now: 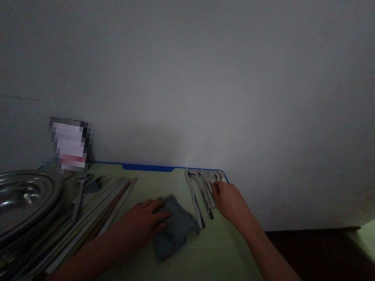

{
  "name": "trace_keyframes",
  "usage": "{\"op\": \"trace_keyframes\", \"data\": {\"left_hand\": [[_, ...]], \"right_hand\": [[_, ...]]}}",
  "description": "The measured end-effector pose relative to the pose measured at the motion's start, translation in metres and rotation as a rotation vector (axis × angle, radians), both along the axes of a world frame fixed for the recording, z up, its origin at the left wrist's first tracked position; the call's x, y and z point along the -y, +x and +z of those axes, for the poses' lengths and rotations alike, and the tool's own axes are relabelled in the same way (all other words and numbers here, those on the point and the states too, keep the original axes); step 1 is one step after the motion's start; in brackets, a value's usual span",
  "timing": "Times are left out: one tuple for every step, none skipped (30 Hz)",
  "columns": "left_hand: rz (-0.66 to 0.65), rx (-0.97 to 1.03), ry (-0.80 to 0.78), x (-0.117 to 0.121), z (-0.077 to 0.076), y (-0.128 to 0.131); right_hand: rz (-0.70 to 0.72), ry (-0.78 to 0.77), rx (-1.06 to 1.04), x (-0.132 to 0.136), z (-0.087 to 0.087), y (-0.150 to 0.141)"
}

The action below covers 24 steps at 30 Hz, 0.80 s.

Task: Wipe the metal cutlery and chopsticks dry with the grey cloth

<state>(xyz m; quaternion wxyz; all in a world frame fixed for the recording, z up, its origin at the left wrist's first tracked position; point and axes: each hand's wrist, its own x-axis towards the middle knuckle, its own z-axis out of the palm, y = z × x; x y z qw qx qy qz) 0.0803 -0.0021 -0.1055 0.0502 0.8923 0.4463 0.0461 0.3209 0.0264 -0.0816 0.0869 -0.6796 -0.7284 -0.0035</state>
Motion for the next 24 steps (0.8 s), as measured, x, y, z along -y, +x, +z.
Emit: {"op": "trace_keyframes", "data": {"left_hand": [[-0.008, 0.001, -0.01, -0.001, 0.001, -0.001], [-0.021, 0.01, -0.026, -0.002, 0.003, -0.003], [-0.038, 0.025, -0.047, -0.003, 0.005, -0.005], [-0.055, 0.04, -0.069, -0.004, 0.008, -0.006], [-0.066, 0.047, -0.085, -0.006, 0.01, -0.007], [-0.07, 0.042, -0.089, -0.007, 0.013, -0.007], [-0.068, 0.024, -0.082, -0.009, 0.016, -0.006], [-0.062, -0.003, -0.067, -0.011, 0.018, -0.003], [-0.058, -0.035, -0.048, -0.015, 0.02, 0.002], [-0.062, -0.058, -0.026, -0.019, 0.021, 0.007], [-0.069, -0.067, -0.006, -0.025, 0.021, 0.014], [-0.08, -0.06, 0.013, -0.032, 0.02, 0.021], [-0.083, -0.034, 0.037, -0.041, 0.018, 0.028], [-0.076, 0.003, 0.061, -0.051, 0.015, 0.035], [-0.068, 0.04, 0.075, -0.061, 0.011, 0.042], [-0.049, 0.079, 0.088, -0.072, 0.005, 0.049], [-0.032, 0.09, 0.095, -0.083, 0.0, 0.054], [-0.017, 0.096, 0.101, -0.093, -0.006, 0.059], [-0.007, 0.103, 0.104, -0.102, -0.012, 0.063], [0.0, 0.107, 0.103, -0.109, -0.018, 0.066], [0.001, 0.11, 0.1, -0.114, -0.023, 0.068], [0.001, 0.114, 0.094, -0.118, -0.027, 0.07], [-0.002, 0.117, 0.088, -0.121, -0.031, 0.071], [-0.007, 0.12, 0.084, -0.123, -0.033, 0.071]], "right_hand": [[-0.012, -0.007, 0.022, -0.006, 0.0, 0.001], [-0.027, -0.009, 0.032, -0.011, 0.0, 0.002], [-0.039, -0.012, 0.038, -0.016, 0.0, 0.003], [-0.047, -0.021, 0.051, -0.021, -0.001, 0.004], [-0.053, -0.032, 0.066, -0.025, -0.002, 0.005], [-0.055, -0.045, 0.079, -0.029, -0.003, 0.006], [-0.054, -0.058, 0.091, -0.033, -0.003, 0.006], [-0.052, -0.07, 0.099, -0.036, -0.004, 0.006], [-0.052, -0.078, 0.103, -0.039, -0.005, 0.007], [-0.054, -0.081, 0.103, -0.042, -0.005, 0.008], [-0.058, -0.082, 0.1, -0.046, -0.006, 0.009], [-0.065, -0.08, 0.094, -0.049, -0.007, 0.01], [-0.072, -0.078, 0.086, -0.051, -0.008, 0.013], [-0.078, -0.074, 0.077, -0.054, -0.009, 0.015], [-0.083, -0.067, 0.068, -0.056, -0.009, 0.019], [-0.088, -0.058, 0.061, -0.057, -0.009, 0.022], [-0.093, -0.048, 0.057, -0.058, -0.009, 0.026], [-0.095, -0.039, 0.052, -0.058, -0.009, 0.03], [-0.097, -0.029, 0.046, -0.057, -0.008, 0.033], [-0.098, -0.018, 0.037, -0.056, -0.007, 0.036], [-0.099, -0.013, 0.03, -0.055, -0.006, 0.037], [-0.103, -0.014, 0.024, -0.054, -0.006, 0.038], [-0.109, -0.017, 0.024, -0.053, -0.005, 0.039], [-0.116, -0.023, 0.029, -0.052, -0.005, 0.038]]}}
